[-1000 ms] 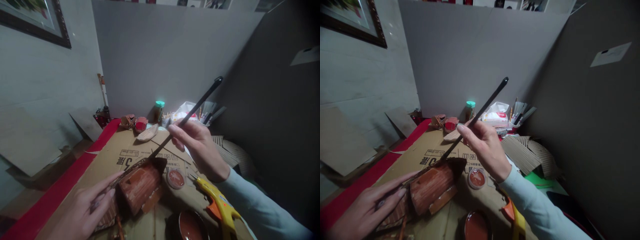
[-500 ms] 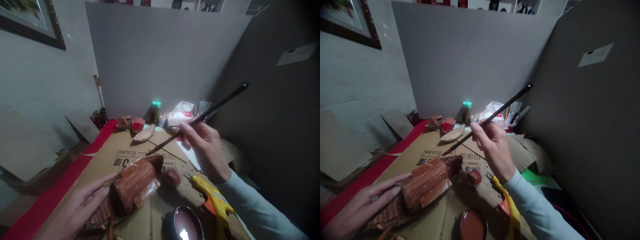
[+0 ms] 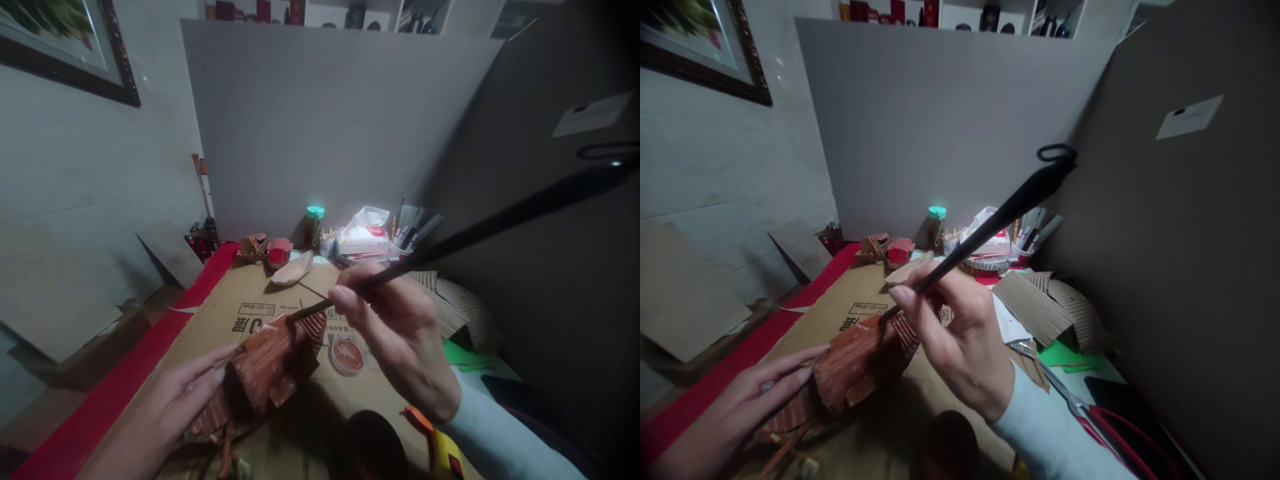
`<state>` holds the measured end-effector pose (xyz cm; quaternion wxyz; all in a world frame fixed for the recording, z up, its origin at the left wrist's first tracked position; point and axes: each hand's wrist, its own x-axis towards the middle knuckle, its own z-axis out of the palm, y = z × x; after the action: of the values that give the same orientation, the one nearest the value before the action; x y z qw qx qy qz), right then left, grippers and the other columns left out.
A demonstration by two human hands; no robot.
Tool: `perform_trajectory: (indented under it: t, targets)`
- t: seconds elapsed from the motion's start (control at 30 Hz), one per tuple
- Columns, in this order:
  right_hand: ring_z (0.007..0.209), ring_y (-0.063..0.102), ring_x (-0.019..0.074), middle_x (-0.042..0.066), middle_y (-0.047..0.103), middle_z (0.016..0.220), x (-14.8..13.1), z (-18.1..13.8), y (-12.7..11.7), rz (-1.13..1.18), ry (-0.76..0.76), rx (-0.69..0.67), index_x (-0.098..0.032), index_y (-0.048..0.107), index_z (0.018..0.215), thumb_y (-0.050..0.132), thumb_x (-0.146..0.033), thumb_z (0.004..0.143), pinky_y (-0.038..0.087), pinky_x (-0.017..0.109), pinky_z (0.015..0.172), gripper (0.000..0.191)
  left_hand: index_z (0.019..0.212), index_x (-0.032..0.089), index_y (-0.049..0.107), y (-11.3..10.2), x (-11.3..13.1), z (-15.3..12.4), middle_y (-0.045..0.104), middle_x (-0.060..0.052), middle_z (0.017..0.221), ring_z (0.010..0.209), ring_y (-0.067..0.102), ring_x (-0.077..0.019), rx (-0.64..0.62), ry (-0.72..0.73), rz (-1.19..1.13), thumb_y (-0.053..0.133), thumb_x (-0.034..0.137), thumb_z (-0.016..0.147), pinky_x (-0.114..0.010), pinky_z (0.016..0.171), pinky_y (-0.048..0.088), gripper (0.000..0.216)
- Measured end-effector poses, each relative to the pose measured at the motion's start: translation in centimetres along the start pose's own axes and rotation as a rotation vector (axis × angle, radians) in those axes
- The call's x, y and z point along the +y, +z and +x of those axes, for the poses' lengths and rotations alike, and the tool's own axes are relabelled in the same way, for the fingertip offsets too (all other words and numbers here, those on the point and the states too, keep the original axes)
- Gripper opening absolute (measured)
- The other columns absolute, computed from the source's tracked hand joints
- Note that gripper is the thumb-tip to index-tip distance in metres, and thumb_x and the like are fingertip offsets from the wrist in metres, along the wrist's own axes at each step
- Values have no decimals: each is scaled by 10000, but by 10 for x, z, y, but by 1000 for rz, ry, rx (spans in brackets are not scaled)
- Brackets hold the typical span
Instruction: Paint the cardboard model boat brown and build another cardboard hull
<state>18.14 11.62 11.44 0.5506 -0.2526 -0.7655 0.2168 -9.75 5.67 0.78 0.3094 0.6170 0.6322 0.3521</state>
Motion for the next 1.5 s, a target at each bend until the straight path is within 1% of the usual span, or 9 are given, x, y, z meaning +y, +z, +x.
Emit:
perform_trajectory:
  t: [0.23,0.37,0.57,0.77,0.9,1.03,1.27,1.33,1.5]
  targets:
    - [617,508,111,-13,552,686,-16,-5,8,-169,-217,-145,-163,637,840,609,-162,944,420,264,574,108,1320,315,669,3,11,-3,680,-49,1364,1281,616,-279,-2,15,-42,472,702,893,-416,1120,433,609]
    - [632,540,128,41,631,772,-17,-8,14,-194,-196,-165,-140,683,873,614,-206,942,452,289,583,118,1268,354,698,3,11,-5,694,-17,1347,1272,625,-253,25,17,-47,498,677,902,-395,1111,440,528]
    - [671,584,147,33,638,760,-26,-10,16,-106,-155,-210,-156,715,904,584,-206,949,515,286,633,147,1219,302,737,4,17,-7,735,-35,1275,1224,658,-281,47,26,-119,515,684,888,-370,1059,496,553]
    - [637,571,126,13,622,740,-26,-7,16,-46,-131,-147,-166,674,877,590,-186,954,488,266,593,115,1197,332,745,6,15,-7,736,-24,1275,1179,687,-281,73,20,-145,546,669,887,-388,1059,506,500]
    - [634,552,116,-15,598,725,-8,-11,5,-67,-99,-73,-197,643,875,598,-201,970,452,263,593,106,1279,313,699,5,10,-4,673,-42,1374,1308,594,-269,-36,-7,-126,502,699,893,-388,1114,443,580]
    - [592,516,110,-31,568,712,9,-24,-10,-127,0,31,-238,648,909,616,-253,980,400,248,513,79,1312,340,670,4,2,-4,638,-25,1424,1341,564,-251,-16,-2,-94,484,693,902,-411,1180,341,572]
    - [579,537,100,-23,576,759,15,-46,-11,-98,19,163,-280,652,1005,594,-190,986,430,225,492,109,1399,353,589,-2,-18,-2,555,11,1507,1404,488,-227,-147,-27,-113,485,636,942,-324,1144,384,548]
    - [631,583,114,-9,614,802,12,-48,-6,-96,-27,159,-277,653,1033,595,-162,973,478,231,541,142,1404,348,585,-3,-18,-2,570,7,1493,1389,507,-231,-150,-34,-124,479,629,948,-320,1133,405,546]
    - [736,679,148,15,678,834,0,-51,-1,-131,-77,3,-238,658,1029,608,-103,933,558,240,633,173,1400,311,593,-4,-16,-4,577,-7,1489,1387,511,-225,-158,-28,-158,469,601,968,-328,1160,368,535]
